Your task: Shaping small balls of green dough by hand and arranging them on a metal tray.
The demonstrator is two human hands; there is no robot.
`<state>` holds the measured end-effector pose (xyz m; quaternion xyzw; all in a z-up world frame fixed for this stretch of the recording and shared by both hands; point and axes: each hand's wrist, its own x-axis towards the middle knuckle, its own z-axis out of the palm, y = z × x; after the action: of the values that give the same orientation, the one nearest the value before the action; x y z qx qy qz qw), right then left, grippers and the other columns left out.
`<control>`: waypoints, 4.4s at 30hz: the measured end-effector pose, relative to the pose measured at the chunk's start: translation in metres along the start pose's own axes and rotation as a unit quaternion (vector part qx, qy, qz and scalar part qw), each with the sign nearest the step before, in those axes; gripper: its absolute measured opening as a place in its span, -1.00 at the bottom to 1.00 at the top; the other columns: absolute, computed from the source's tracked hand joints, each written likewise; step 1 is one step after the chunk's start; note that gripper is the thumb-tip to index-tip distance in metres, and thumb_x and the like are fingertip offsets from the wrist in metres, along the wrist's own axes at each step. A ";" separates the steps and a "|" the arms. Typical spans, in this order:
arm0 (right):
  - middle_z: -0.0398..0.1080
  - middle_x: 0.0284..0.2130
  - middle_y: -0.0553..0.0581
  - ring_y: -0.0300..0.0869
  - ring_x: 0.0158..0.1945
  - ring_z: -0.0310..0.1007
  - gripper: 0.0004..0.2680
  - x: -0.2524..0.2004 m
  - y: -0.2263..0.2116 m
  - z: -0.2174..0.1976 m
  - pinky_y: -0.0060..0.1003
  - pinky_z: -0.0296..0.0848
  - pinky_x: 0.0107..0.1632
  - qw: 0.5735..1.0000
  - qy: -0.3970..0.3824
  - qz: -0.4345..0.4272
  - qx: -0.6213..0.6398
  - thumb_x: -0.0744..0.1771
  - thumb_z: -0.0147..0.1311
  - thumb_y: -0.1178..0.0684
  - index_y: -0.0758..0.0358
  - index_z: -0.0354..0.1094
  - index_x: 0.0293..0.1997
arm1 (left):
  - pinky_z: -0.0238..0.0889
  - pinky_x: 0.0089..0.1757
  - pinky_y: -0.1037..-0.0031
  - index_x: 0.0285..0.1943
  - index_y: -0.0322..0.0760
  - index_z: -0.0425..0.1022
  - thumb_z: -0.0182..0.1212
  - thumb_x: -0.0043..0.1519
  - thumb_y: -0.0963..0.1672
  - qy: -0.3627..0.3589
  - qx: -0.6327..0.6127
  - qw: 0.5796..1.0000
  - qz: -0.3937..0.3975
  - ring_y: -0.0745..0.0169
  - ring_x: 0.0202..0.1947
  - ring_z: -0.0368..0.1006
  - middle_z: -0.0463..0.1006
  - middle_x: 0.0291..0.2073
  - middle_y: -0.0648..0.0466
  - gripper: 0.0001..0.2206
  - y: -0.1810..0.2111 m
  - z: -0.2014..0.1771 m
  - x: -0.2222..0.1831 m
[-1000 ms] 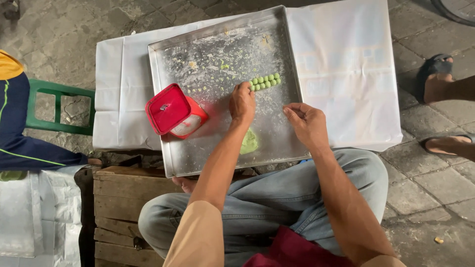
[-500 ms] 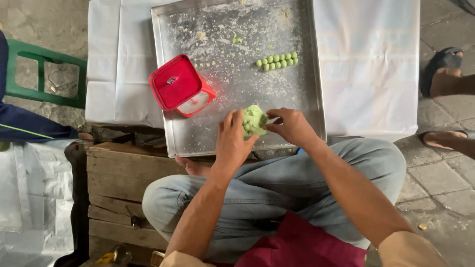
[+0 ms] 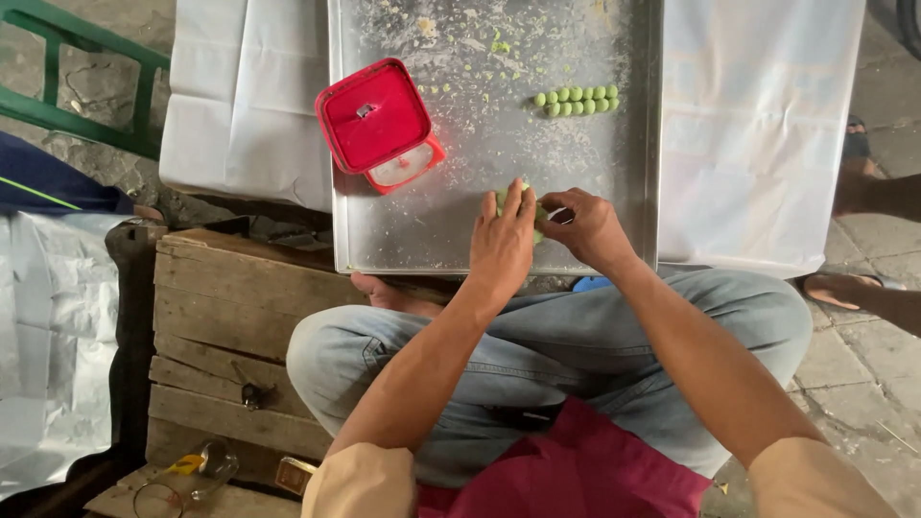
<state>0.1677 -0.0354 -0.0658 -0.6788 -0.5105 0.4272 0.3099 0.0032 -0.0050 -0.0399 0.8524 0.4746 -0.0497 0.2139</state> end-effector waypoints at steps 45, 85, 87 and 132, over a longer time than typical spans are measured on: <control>0.51 -0.37 0.31 -0.05 -0.35 0.64 -0.84 -0.002 -0.024 -0.014 -0.25 0.72 -0.19 0.925 0.054 0.024 0.376 0.26 0.33 0.31 0.51 0.48 -0.13 | 0.55 -0.30 0.28 -0.18 -0.21 0.62 0.32 0.16 -0.22 0.196 -0.377 0.904 0.049 -0.10 -0.32 0.62 0.55 -0.38 -0.03 -0.91 -0.013 -0.009 0.019; 0.32 -0.16 0.19 0.10 -0.09 0.44 -0.59 0.052 0.029 0.074 -0.08 0.45 0.02 0.916 0.103 -0.301 -0.246 0.28 0.34 -0.22 0.29 0.40 0.06 | 0.55 -0.23 0.43 -0.11 -0.32 0.65 0.29 0.26 -0.21 0.346 -0.503 0.792 -0.032 -0.04 -0.20 0.66 0.64 -0.25 -0.15 -0.91 -0.016 -0.084 -0.003; 0.31 -0.23 0.16 0.07 -0.18 0.45 -0.65 0.066 0.032 0.076 -0.12 0.49 -0.12 0.908 0.121 -0.296 -0.272 0.31 0.30 -0.19 0.26 0.43 0.04 | 0.56 -0.24 0.42 -0.11 -0.32 0.65 0.30 0.26 -0.21 0.352 -0.506 0.787 -0.035 -0.07 -0.20 0.66 0.64 -0.24 -0.17 -0.91 -0.016 -0.086 -0.001; 0.55 -0.18 0.32 -0.05 -0.18 0.62 -0.72 0.002 -0.008 -0.016 -0.23 0.68 -0.16 0.923 0.036 0.033 0.382 0.35 0.21 0.09 0.44 0.42 0.13 | 0.50 -0.14 0.20 -0.13 -0.25 0.51 0.29 0.18 -0.24 0.277 -0.385 0.880 0.012 -0.15 -0.19 0.57 0.54 -0.27 -0.05 -0.87 -0.002 -0.030 0.023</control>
<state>0.1786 -0.0313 -0.0527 -0.5400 -0.2745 0.5749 0.5500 0.0104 0.0266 -0.0204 0.6875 0.4860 0.3773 0.3856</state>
